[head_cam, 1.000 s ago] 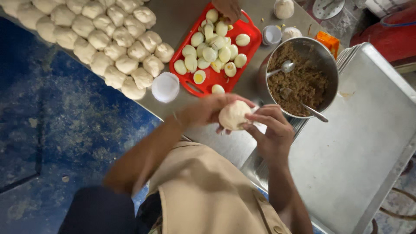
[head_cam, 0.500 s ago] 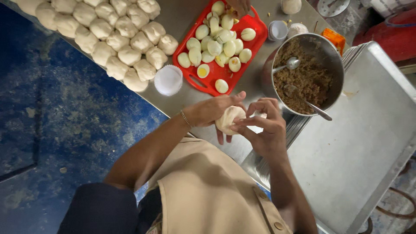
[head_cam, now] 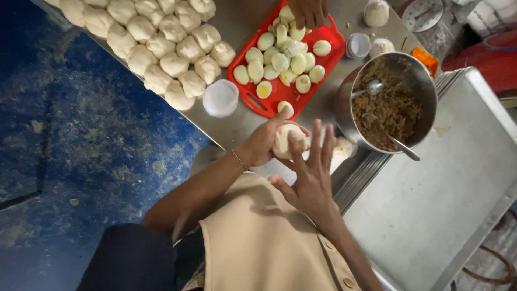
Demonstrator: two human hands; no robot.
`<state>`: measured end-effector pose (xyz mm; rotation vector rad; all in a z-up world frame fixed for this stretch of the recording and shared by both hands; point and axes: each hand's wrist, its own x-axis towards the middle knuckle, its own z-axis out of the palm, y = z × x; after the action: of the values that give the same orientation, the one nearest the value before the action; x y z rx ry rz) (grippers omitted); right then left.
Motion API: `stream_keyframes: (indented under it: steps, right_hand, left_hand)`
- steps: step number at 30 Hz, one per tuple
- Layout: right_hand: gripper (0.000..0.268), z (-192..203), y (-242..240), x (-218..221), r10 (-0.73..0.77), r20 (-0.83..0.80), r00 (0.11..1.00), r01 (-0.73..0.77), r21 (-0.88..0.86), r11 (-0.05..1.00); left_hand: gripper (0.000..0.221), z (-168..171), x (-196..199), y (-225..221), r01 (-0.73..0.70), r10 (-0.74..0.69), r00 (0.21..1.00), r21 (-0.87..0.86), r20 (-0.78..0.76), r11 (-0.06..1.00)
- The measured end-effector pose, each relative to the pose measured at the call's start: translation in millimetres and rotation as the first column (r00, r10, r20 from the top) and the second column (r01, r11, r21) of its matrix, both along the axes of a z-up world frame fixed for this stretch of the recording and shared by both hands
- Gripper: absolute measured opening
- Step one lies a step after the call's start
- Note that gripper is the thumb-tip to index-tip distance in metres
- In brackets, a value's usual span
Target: The person flattens a portion of dough by hand, adds a spoonful of meat filling and a slice of hard-boiled egg, and then seals the dough into a ball before placing it into a small paper cup on a baking tray.
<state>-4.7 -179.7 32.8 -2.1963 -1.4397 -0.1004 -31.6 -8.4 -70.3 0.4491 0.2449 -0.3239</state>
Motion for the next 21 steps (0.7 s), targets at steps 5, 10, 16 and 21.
stream_keyframes:
  steps: [5, 10, 16, 21]
  right_hand:
    - [0.087, -5, 14, 4, 0.074, -0.291, 0.954, -0.039, 0.126, 0.991]
    - [0.042, -28, 60, 6, 0.056, -0.396, 0.916, -0.068, -0.016, 0.998]
    - [0.038, -85, 140, 16, 0.134, -0.244, 0.961, -0.079, 0.224, 0.971]
    - [0.038, -158, 206, 27, 0.253, -0.081, 0.964, -0.248, 0.060, 0.967]
  left_hand:
    - [0.075, -24, -12, 4, -0.184, 0.183, 0.981, -0.001, -0.056, 0.983]
    - [0.070, -75, -45, 22, -0.464, 0.500, 0.858, 0.240, -0.117, 0.853]
    - [0.056, -146, -133, 77, -0.666, 0.783, 0.615, 0.467, -0.099, 0.582]
    - [0.049, -174, -146, 78, -0.574, 0.771, 0.624, 0.597, -0.125, 0.561]
